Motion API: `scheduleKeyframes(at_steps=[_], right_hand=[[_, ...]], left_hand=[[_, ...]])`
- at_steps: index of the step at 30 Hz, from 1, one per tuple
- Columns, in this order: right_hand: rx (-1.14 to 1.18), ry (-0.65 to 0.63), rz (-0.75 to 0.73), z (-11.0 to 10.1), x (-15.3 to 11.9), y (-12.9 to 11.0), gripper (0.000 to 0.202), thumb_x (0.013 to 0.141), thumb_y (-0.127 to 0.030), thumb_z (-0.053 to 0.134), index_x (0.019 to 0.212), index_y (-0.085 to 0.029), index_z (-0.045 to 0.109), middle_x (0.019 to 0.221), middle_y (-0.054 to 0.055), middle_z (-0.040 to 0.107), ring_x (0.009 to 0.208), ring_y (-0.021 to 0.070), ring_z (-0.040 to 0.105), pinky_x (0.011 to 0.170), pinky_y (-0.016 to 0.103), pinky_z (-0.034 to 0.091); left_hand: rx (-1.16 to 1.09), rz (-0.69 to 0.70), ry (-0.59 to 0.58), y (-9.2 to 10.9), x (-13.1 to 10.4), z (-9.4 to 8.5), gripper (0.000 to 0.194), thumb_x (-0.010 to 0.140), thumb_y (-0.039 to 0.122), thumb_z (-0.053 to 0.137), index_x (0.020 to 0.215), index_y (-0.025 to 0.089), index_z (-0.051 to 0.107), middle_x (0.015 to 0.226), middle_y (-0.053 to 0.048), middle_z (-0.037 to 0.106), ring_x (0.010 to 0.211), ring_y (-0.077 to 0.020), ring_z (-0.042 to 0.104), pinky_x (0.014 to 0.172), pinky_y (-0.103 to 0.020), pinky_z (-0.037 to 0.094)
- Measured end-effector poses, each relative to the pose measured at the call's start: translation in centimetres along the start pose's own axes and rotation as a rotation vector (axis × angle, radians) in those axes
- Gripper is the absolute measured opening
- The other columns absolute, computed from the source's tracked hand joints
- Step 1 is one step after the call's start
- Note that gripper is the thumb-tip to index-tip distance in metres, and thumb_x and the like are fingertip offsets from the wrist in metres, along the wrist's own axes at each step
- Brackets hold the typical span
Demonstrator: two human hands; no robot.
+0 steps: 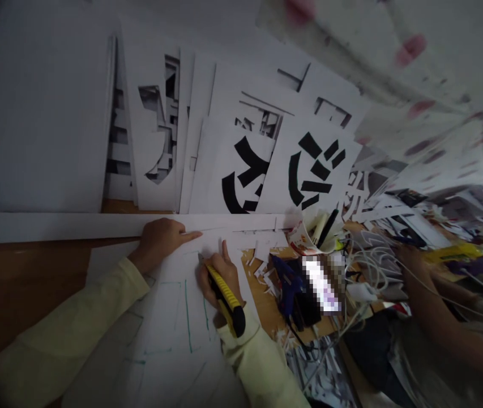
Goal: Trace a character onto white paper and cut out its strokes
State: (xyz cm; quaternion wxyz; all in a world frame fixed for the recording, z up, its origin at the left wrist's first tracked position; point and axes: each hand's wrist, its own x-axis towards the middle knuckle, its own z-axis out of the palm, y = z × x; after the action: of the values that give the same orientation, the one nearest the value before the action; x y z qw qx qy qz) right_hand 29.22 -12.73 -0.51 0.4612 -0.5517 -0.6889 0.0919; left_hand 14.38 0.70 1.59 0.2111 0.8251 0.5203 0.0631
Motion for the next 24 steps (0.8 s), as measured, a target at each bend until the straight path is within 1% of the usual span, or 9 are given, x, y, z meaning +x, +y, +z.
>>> scheduleKeyframes(at_steps=[2,5,10,14,17,20,24], right_hand=[[0.005,-0.018,-0.005,-0.3,-0.1,0.1,0.012,0.086,-0.015,0.054,0.082,-0.026,0.054,0.060,-0.012,0.047,0.047,0.0088,0.046,0.121,0.058,0.035],[0.005,-0.045,0.026,-0.6,-0.7,0.1,0.012,0.086,-0.014,0.056,0.083,-0.026,0.054,0.058,-0.012,0.044,0.046,0.0091,0.044,0.121,0.057,0.036],[0.005,-0.064,0.007,-1.0,-1.4,-0.1,0.013,0.086,-0.014,0.054,0.083,-0.026,0.055,0.064,-0.010,0.050,0.049,0.0100,0.049,0.119,0.058,0.038],[0.001,-0.041,-0.001,-1.2,-1.3,-0.5,0.015,0.083,-0.013,0.056,0.079,-0.027,0.054,0.059,-0.011,0.047,0.046,0.0099,0.046,0.116,0.056,0.044],[0.016,-0.021,-0.003,-1.5,-1.2,-0.9,0.013,0.082,-0.014,0.057,0.079,-0.026,0.055,0.059,-0.011,0.051,0.045,0.0099,0.049,0.113,0.055,0.047],[0.012,-0.019,0.014,-1.8,-1.0,-1.3,0.011,0.082,-0.014,0.056,0.078,-0.025,0.057,0.058,-0.010,0.054,0.045,0.0103,0.051,0.105,0.052,0.055],[0.008,-0.026,0.067,-2.1,-0.6,-1.7,0.010,0.081,-0.016,0.057,0.076,-0.024,0.059,0.058,-0.009,0.056,0.046,0.0110,0.052,0.092,0.045,0.062]], left_hand=[[-0.007,-0.002,0.006,0.0,0.1,0.1,0.074,0.085,0.083,0.038,0.057,0.018,0.061,0.065,-0.009,0.064,0.066,-0.0226,0.057,0.058,-0.033,0.023],[-0.009,-0.010,0.007,-0.1,0.0,0.2,0.073,0.084,0.083,0.039,0.056,0.018,0.059,0.066,-0.008,0.064,0.065,-0.0219,0.057,0.058,-0.033,0.023],[-0.032,0.017,0.025,0.0,-0.2,0.0,0.070,0.085,0.081,0.043,0.057,0.018,0.060,0.065,-0.008,0.063,0.065,-0.0215,0.056,0.059,-0.033,0.023],[-0.035,0.016,0.016,0.0,-0.3,-0.2,0.068,0.086,0.079,0.045,0.057,0.019,0.060,0.065,-0.007,0.063,0.064,-0.0211,0.055,0.058,-0.033,0.023],[-0.030,0.010,0.015,0.0,-0.2,-0.1,0.069,0.085,0.081,0.044,0.056,0.019,0.057,0.065,-0.007,0.063,0.064,-0.0209,0.055,0.058,-0.033,0.022],[-0.039,-0.007,0.001,0.0,-0.1,0.0,0.069,0.084,0.082,0.044,0.055,0.019,0.054,0.064,-0.006,0.062,0.063,-0.0206,0.055,0.057,-0.033,0.021],[-0.050,0.013,0.033,-0.1,-0.1,0.1,0.070,0.084,0.082,0.043,0.054,0.019,0.052,0.063,-0.007,0.062,0.064,-0.0207,0.055,0.057,-0.033,0.022]])
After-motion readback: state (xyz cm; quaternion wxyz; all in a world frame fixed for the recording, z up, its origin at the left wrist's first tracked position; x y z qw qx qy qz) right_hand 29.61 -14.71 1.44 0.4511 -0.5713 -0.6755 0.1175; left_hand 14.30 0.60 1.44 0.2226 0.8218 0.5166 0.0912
